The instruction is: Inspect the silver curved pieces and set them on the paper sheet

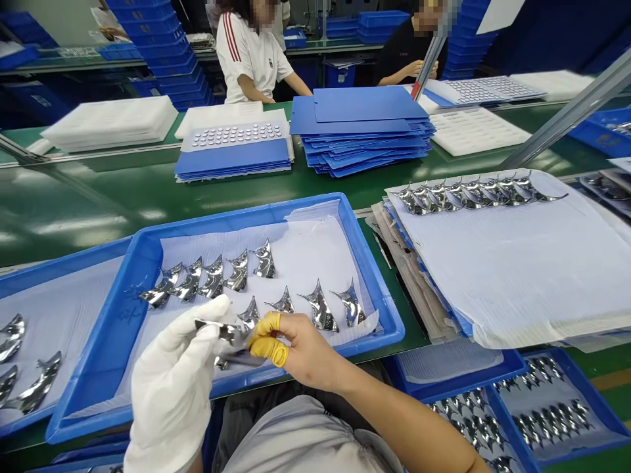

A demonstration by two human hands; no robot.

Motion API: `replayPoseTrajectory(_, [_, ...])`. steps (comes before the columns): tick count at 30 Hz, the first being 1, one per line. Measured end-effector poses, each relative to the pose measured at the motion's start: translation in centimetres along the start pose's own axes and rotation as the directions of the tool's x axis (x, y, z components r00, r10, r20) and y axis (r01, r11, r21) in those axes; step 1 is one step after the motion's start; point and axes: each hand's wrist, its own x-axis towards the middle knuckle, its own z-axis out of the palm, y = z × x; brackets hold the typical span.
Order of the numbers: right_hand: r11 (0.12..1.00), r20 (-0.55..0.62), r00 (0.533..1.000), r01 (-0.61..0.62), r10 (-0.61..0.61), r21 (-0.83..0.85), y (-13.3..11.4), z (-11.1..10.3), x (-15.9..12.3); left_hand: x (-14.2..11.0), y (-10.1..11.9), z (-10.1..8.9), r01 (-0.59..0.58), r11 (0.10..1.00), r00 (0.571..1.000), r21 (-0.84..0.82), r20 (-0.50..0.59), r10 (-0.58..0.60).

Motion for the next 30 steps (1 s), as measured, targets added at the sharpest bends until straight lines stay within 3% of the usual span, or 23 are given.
replayPoseTrajectory(3, [0.966, 0.054, 0.996, 0.086, -0.075, -0.244, -0.9, 0.0, -0.5, 0.3, -0.4, -0.2, 0.038, 0.999, 0.998, 0.027, 0.042, -0.039])
replayPoseTrajectory(7, [0.919, 0.178, 0.983, 0.115, -0.051, -0.377, -1.9, -0.5, -0.1, 1.0, -0.5, -0.7, 0.065, 0.994, 0.99, 0.089, 0.123, -0.075])
replayPoseTrajectory(9, [0.915, 0.197, 0.98, 0.09, -0.012, -0.394, -2.4, -1.4, 1.0, 1.4, -0.5, -1.6, 0.072, 0.987, 0.99, 0.141, 0.113, -0.089])
replayPoseTrajectory(11, [0.878, 0.135, 0.99, 0.02, 0.051, -0.479, -2.7, -2.9, 2.7, 2.0, -0.3, -3.0, 0.087, 0.982, 0.994, 0.167, 0.046, -0.095])
replayPoseTrajectory(13, [0.734, 0.024, 0.99, -0.087, 0.139, -0.673, -2.7, -4.4, 4.9, 2.6, 0.0, -4.7, 0.105, 0.977, 0.994, 0.188, -0.03, -0.102])
replayPoseTrajectory(16, [0.438, -0.114, 0.967, -0.207, 0.229, -0.875, -2.1, -6.2, 8.6, 3.3, 1.0, -7.1, 0.122, 0.961, 0.99, 0.249, -0.099, -0.1])
replayPoseTrajectory(20, [0.246, -0.206, 0.937, -0.278, 0.282, -0.928, -0.3, -6.6, 13.0, 3.7, 2.6, -8.8, 0.138, 0.933, 0.985, 0.334, -0.144, -0.094])
replayPoseTrajectory(25, [0.092, -0.291, 0.895, -0.339, 0.337, -0.936, 2.1, -5.9, 16.5, 4.7, 3.1, -9.6, 0.144, 0.904, 0.985, 0.402, -0.147, -0.091])
replayPoseTrajectory(30, [0.067, -0.265, 0.888, -0.311, 0.376, -0.948, 2.8, -5.5, 17.2, 6.4, 2.6, -10.6, 0.11, 0.836, 0.994, 0.538, -0.066, -0.088])
